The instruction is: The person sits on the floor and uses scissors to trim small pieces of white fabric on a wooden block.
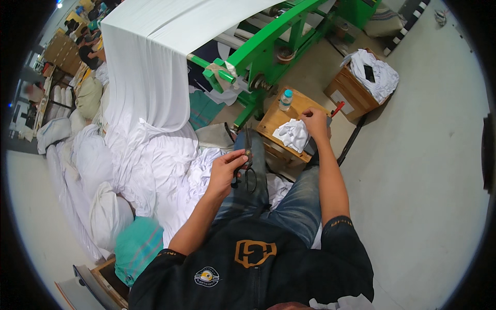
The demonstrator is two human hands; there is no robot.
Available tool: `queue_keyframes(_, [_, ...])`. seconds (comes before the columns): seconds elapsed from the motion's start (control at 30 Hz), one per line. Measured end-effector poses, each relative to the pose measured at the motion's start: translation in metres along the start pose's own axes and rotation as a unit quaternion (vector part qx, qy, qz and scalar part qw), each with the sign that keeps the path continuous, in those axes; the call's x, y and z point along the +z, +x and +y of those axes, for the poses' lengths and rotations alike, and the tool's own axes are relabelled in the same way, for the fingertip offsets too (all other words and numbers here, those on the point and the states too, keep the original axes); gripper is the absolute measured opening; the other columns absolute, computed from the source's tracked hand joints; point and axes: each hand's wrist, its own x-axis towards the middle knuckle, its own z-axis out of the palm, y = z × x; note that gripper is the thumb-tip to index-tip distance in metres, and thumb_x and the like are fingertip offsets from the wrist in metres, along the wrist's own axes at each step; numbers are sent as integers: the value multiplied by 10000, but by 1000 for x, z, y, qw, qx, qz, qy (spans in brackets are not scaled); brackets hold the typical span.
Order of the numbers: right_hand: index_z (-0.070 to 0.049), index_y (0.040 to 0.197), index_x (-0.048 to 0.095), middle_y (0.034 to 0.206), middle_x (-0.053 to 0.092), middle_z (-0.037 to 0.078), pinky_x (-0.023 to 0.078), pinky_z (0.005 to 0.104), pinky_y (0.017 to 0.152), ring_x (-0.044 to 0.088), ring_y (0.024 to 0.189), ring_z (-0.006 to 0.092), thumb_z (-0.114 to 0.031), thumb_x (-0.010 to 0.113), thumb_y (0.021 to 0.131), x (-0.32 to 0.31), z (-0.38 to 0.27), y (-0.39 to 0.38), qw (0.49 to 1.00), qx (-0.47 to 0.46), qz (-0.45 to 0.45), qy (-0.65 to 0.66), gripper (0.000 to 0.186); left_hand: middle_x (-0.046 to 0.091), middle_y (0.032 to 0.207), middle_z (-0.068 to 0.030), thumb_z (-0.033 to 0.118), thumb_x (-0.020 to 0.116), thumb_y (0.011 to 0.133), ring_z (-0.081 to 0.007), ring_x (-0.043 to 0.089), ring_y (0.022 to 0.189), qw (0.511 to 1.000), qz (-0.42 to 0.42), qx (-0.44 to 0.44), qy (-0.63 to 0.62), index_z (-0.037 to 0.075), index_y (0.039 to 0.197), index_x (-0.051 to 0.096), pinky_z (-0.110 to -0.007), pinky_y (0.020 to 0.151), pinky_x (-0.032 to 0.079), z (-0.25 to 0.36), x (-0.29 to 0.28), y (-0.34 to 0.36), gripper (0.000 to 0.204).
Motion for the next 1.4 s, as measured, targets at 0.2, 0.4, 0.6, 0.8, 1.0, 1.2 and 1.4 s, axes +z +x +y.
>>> queue_keyframes(0.2, [1,963,789,935,788,67,578,305,778,732,852,136,-50,844,863,-35,-157,-109,943,19,-89,319,125,796,1044,-54,155,800,944,-81,696,860,992,16,108,66,-2,1275,752,-237,626,445,6,10,-5,370])
queue_keyframes(0.4, [18,983,793,951,778,120,580,318,772,752,870,229,-22,860,836,-36,-213,-166,954,-150,3,258,166,805,1006,-70,164,791,939,-95,698,790,973,7,181,144,3,1284,755,-231,633,466,14,22,-19,382])
queue_keyframes(0.6, [21,957,793,935,770,118,569,324,772,743,857,230,8,845,836,-31,-216,-184,946,-134,59,289,133,806,1021,-85,139,780,951,-85,676,778,946,-4,252,205,-15,1261,761,-244,649,492,18,24,-32,347])
queue_keyframes(0.8, [17,951,793,928,763,118,567,329,781,735,859,224,28,836,827,-29,-214,-191,941,-149,88,289,132,805,1036,-89,132,786,951,-95,682,803,937,-22,265,227,-21,1235,771,-268,711,530,14,24,-39,323])
queue_keyframes(1.0, [-13,971,806,955,764,128,578,350,788,749,876,271,12,826,838,-29,-217,-197,951,-186,100,227,137,811,1026,-97,89,752,952,-114,697,807,924,-8,298,241,-19,1248,767,-297,730,551,5,16,-39,315])
queue_keyframes(1.2, [-21,1006,800,981,761,142,590,386,795,752,891,317,-13,793,877,-33,-220,-206,957,-205,93,185,130,810,1072,-132,84,740,944,-150,712,841,909,23,304,284,-1,1248,771,-318,742,557,7,19,-48,317])
queue_keyframes(1.4, [1,1023,693,1005,704,177,562,440,817,699,926,377,-16,755,919,-15,-219,-212,954,-224,147,135,123,793,1101,-167,97,728,949,-257,742,831,886,68,364,280,-6,1205,776,-356,781,582,0,32,-56,280])
